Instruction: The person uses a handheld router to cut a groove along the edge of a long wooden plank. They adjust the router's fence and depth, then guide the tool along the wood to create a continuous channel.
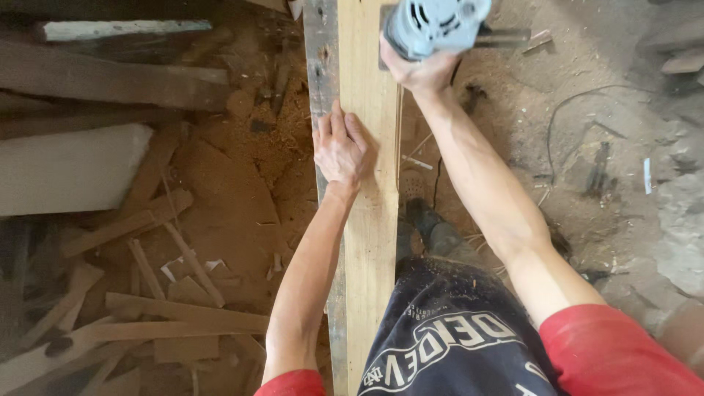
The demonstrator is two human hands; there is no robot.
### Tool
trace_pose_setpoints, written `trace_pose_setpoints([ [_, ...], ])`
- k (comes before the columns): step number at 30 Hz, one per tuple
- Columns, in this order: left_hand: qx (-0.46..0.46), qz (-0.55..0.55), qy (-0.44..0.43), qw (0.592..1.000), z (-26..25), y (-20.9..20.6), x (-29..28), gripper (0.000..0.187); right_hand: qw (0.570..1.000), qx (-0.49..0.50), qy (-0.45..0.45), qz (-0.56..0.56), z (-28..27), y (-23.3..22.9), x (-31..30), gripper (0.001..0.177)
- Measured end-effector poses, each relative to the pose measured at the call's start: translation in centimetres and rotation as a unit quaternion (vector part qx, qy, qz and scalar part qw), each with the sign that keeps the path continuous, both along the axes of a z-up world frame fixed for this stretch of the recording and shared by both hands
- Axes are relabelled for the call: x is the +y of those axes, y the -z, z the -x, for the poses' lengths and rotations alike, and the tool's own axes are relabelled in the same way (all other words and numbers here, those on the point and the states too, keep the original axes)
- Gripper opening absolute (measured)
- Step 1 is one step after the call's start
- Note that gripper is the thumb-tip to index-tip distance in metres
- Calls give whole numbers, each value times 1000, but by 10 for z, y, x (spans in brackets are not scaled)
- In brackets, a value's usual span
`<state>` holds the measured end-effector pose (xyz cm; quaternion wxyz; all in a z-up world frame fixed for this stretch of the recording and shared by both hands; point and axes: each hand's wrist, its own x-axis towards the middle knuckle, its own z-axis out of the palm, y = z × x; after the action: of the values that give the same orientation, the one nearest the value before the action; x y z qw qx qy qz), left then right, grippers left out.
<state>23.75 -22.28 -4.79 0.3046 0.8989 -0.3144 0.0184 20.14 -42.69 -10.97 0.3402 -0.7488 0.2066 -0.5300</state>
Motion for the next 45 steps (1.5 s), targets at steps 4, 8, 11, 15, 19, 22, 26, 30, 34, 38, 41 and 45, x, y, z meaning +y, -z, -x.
trace_pose_setpoints([
  [4,29,-8,2,1000,2,3,1,42,999,45,0,14,1,-13,-11,70],
  [8,5,-24,1,1000,-11,22,-13,41,994,65,-36,-76,46,-38,41,67],
  [11,-6,-39,19,999,-48,41,-46,45,981,86,-72,-157,100,-55,111,64],
  [15,-38,-43,33,998,-69,57,-70,50,970,120,-88,-192,134,-57,155,60],
  [19,29,-42,15,999,-69,50,-70,53,971,112,-80,-193,117,-53,142,57],
  [22,4,-44,13,999,-64,41,-68,52,977,101,-68,-175,97,-49,119,54],
  [26,-7,-28,15,999,-64,30,-72,51,985,80,-51,-145,66,-42,85,51],
  [30,9,-39,11,999,-60,24,-71,53,992,52,-33,-112,33,-35,47,48],
  [34,23,-57,14,998,-59,21,-72,55,997,31,-26,-72,0,-33,7,46],
  [38,6,-64,20,998,-61,24,-71,55,999,16,-24,-46,-24,-33,-22,43],
  [41,29,-79,13,996,-61,26,-74,56,999,11,-23,-34,-29,-33,-34,41],
  [45,-24,-53,35,998,-66,27,-73,54,999,6,-26,-27,-36,-26,-44,40],
])
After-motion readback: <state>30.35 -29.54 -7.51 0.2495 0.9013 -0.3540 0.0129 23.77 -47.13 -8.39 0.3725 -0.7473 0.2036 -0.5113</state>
